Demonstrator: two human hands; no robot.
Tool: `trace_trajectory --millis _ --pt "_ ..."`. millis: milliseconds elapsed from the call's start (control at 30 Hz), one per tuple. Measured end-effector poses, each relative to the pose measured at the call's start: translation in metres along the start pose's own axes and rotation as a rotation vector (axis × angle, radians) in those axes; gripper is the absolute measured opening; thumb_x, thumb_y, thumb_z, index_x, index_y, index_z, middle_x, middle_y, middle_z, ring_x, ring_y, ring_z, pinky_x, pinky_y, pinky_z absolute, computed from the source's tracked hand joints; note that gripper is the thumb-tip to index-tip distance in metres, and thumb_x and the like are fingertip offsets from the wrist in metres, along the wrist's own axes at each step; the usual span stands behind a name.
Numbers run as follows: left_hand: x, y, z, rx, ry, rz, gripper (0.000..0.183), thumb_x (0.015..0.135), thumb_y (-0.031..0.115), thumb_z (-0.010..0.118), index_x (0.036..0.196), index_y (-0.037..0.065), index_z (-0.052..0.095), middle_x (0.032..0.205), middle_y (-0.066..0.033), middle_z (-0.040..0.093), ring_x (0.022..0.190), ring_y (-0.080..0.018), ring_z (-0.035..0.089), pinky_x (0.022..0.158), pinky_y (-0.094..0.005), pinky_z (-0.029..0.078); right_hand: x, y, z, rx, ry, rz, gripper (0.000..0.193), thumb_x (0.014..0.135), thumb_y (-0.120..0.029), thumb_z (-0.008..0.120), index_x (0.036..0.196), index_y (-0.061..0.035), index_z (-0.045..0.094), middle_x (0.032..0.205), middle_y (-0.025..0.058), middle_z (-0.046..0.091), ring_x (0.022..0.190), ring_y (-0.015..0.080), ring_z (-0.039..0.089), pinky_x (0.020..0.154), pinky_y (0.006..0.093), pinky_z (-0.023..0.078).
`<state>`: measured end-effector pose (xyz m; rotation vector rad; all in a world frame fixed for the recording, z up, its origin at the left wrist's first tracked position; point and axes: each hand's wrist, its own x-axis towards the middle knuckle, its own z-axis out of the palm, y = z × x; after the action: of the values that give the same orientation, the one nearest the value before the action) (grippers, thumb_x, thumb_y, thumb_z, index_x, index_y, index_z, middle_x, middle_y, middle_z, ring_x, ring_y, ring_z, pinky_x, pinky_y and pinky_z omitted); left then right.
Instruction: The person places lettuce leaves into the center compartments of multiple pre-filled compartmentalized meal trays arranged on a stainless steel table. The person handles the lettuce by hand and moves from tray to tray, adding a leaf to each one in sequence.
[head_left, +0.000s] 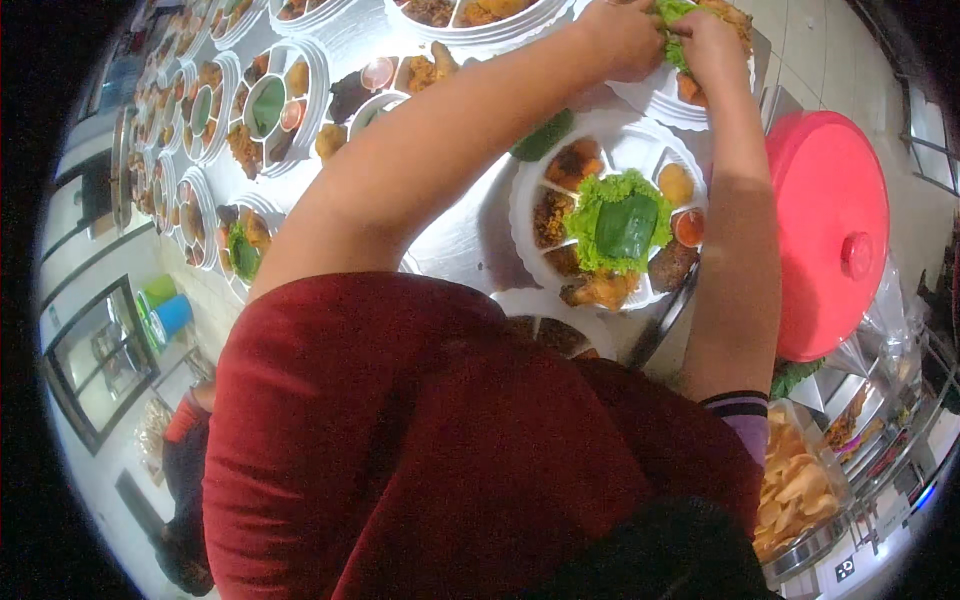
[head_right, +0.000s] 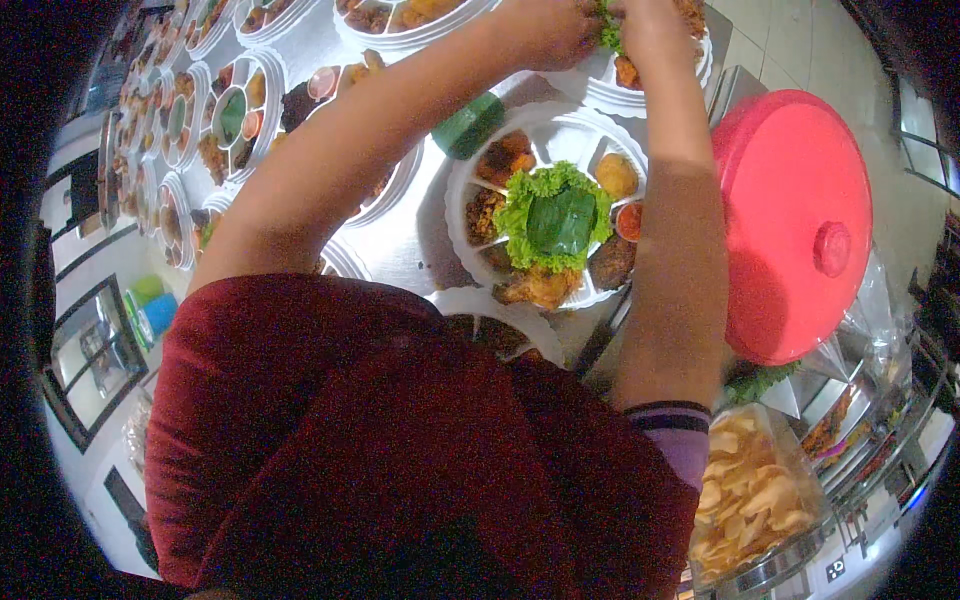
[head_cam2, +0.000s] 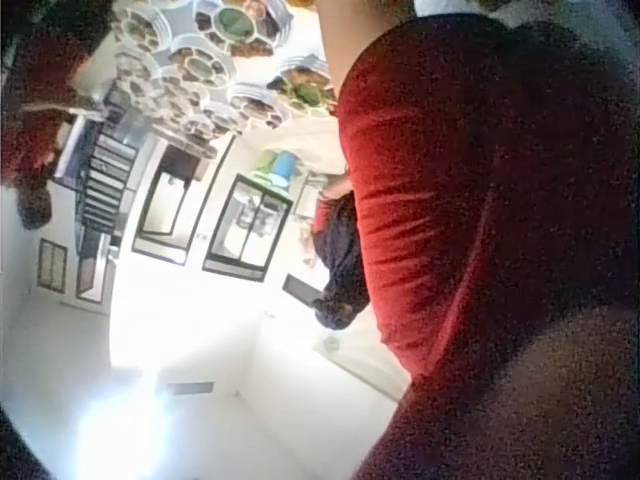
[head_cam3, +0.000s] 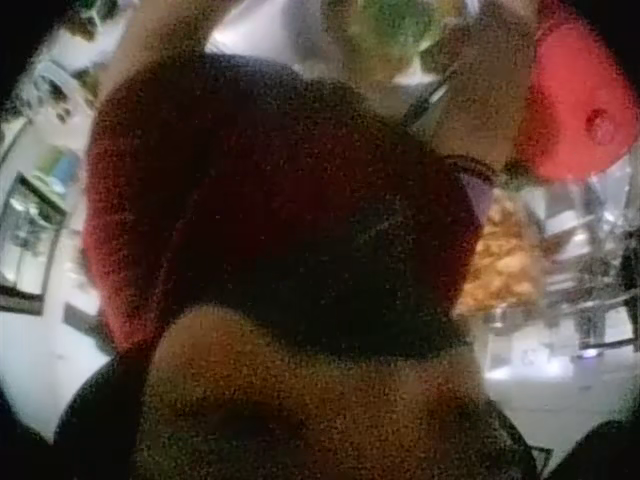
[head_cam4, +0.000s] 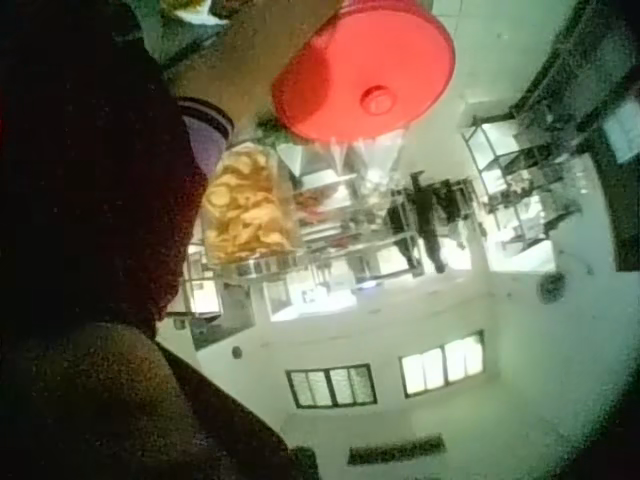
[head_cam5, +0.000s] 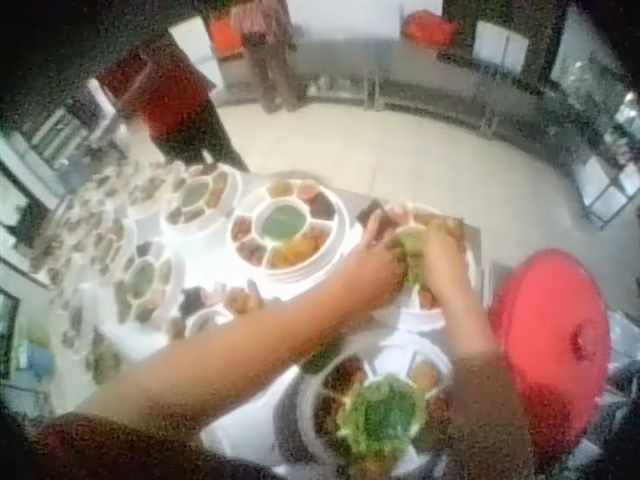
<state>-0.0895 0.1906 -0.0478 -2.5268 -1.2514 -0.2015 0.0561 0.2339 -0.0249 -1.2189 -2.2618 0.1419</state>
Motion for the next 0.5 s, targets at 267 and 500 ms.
trace_trajectory --millis 267,500 --pt "0.002 0.006 -0.027 0.001 0.006 -0.044 0.025 0.073 0.022 0.05 0.085 0.008 0.067 0.104 -0.009 0.056 0.109 -0.0274 0.043 0.103 -0.0569 0.009 0.018 0.0 -0.018 -0.075 -0.063 0.183 0.017 0.072 -0.018 0.059 0.082 -0.005 0.064 0.079 0.0186 0.06 0.074 0.0365 0.056 0.069 0.043 0.045" --pt "0.014 0.024 -0.019 -0.121 -0.264 -0.079 0.039 0.086 0.034 0.039 0.103 0.006 0.058 0.106 -0.0101 0.057 0.102 -0.0233 0.052 0.097 -0.0459 0.026 0.014 0.006 0.003 -0.299 -0.034 0.206 0.014 0.076 -0.022 0.054 0.081 -0.0126 0.063 0.087 0.0146 0.057 0.08 0.0335 0.056 0.067 0.0418 0.045"
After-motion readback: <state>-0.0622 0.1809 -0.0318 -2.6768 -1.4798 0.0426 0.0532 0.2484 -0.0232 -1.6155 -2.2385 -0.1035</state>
